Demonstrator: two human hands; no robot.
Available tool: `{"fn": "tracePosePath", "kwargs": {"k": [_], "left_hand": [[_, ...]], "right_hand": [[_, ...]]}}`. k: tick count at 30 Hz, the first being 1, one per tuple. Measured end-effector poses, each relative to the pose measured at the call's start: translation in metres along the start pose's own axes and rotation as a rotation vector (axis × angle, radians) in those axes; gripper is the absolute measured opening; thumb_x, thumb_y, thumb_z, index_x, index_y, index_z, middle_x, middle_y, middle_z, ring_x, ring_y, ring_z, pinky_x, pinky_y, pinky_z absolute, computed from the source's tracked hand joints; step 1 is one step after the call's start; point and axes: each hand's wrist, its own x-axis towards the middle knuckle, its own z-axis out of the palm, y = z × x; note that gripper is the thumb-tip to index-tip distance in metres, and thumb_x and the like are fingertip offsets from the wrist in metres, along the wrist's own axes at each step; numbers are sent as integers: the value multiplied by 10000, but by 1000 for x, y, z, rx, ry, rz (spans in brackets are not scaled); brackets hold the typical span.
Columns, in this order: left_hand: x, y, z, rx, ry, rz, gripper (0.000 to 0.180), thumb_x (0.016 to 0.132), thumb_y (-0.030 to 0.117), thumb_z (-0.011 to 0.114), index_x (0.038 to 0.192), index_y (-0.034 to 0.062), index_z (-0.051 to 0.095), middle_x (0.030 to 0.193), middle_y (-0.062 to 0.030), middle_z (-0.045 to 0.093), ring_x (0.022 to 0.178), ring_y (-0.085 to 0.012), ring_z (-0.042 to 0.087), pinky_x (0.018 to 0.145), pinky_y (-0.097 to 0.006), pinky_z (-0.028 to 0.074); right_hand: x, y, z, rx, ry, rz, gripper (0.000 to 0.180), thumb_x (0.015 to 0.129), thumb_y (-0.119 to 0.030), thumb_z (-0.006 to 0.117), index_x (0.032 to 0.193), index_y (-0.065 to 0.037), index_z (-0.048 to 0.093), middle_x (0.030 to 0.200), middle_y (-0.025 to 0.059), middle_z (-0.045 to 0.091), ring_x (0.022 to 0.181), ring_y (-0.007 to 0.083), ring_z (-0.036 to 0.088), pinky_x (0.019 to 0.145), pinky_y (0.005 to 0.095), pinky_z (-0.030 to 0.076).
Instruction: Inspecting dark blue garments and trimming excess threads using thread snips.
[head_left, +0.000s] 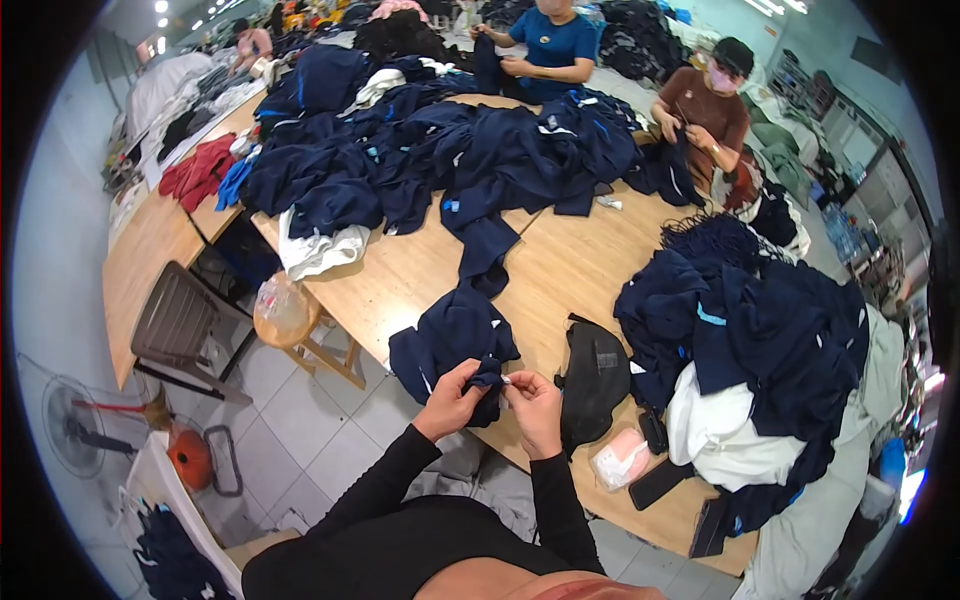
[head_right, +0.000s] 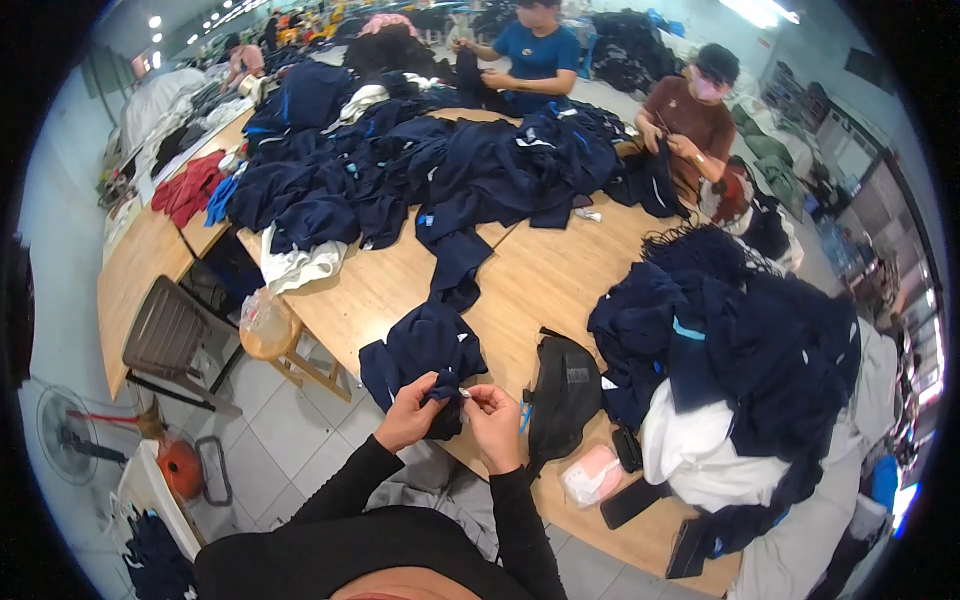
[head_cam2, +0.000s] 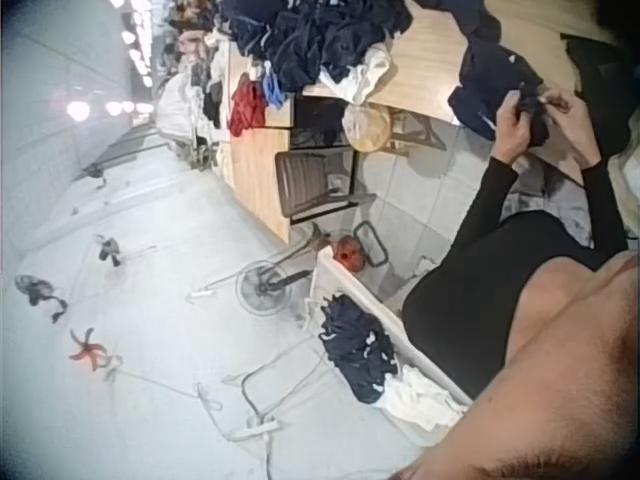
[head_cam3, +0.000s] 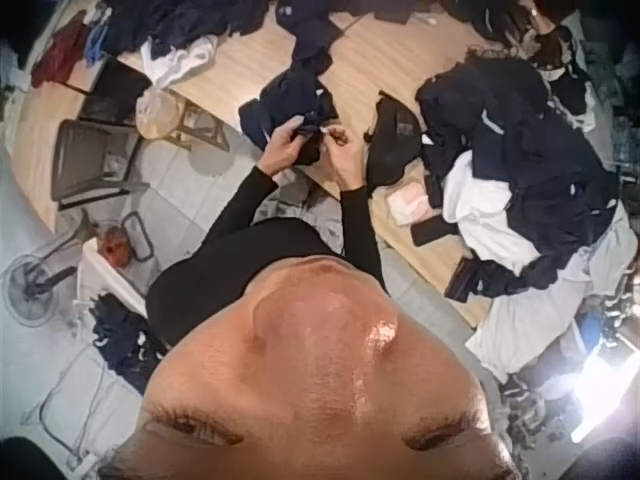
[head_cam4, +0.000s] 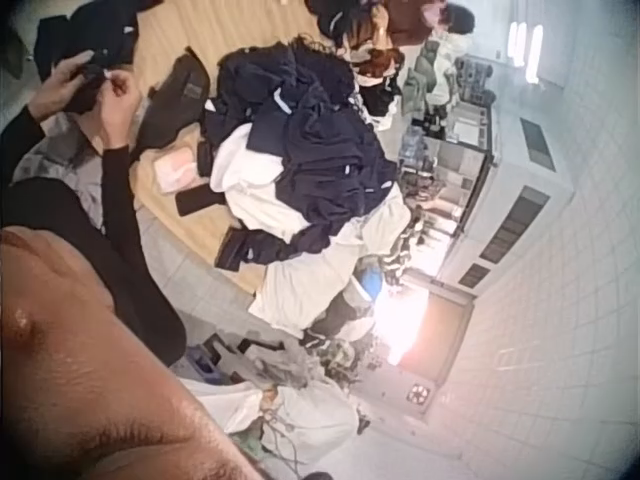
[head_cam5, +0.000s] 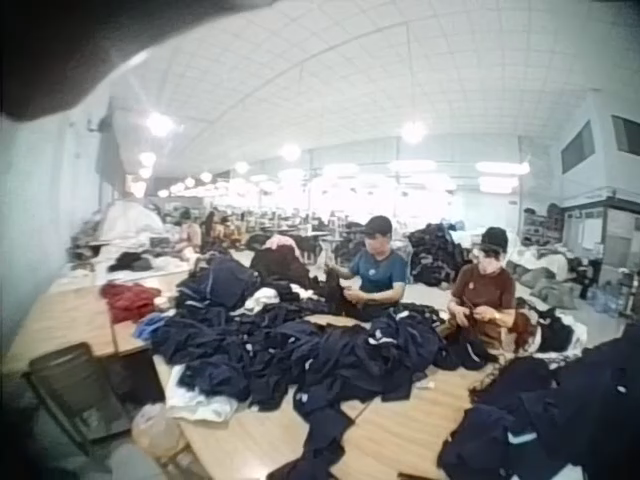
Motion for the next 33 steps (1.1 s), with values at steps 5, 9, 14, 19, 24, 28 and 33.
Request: {"fn": "tracePosePath", "kwargs": {"k": [5,9,14,19,24,28,33], "left_hand": [[0,-1,0,-218,35,-145,122,1091,12,658,1183,-50,707,1094,-26,635,1024,-100,599,913,-273,508],[2,9,-5,-249,-12,-41,104,1088,27,679,1137,-58,715,1081,-10,626,1009,-78,586,899,-263,500],[4,7,-8,-291,-73,-13,100,1077,18,690,1137,-58,717,1098,-12,623,1019,-79,591,903,-258,496],[-5,-7,-4,-281,-114,17,123,1078,23,701,1176,-49,718,1139,-22,651,1060,-102,623,938,-268,510],[-12,-10,-1,-329,-100,-61,147,1101,48,677,1215,-36,717,1156,-6,665,1071,-90,618,962,-266,511],[-5,-11,-4,-391,-79,-164,128,1103,51,673,1196,-31,706,1110,34,647,1038,-59,589,939,-254,507],[-5,-14,-3,-376,-43,-122,137,1111,64,675,1215,-17,710,1089,58,660,1027,-45,576,930,-249,511]], "right_hand": [[-3,-2,1,343,30,109,120,1030,49,718,1128,-17,696,1025,58,774,875,120,741,716,253,581],[-1,-10,11,429,123,106,125,1025,64,697,1124,-12,693,1011,68,779,865,131,746,718,258,587],[3,-1,23,309,224,-75,108,1025,59,691,1122,13,695,966,68,772,816,114,725,712,244,568],[-4,10,15,-85,198,-149,116,979,103,735,1067,30,713,931,44,750,805,72,704,717,210,543],[-10,-2,8,-115,126,-119,134,942,121,733,1038,31,711,970,80,782,815,82,729,743,203,564],[-14,-7,9,-87,111,-106,154,931,134,726,1033,26,684,967,84,780,819,88,724,749,209,564],[-20,-2,20,36,224,-196,173,939,140,694,1040,10,640,975,95,766,836,117,723,769,235,579]]}}
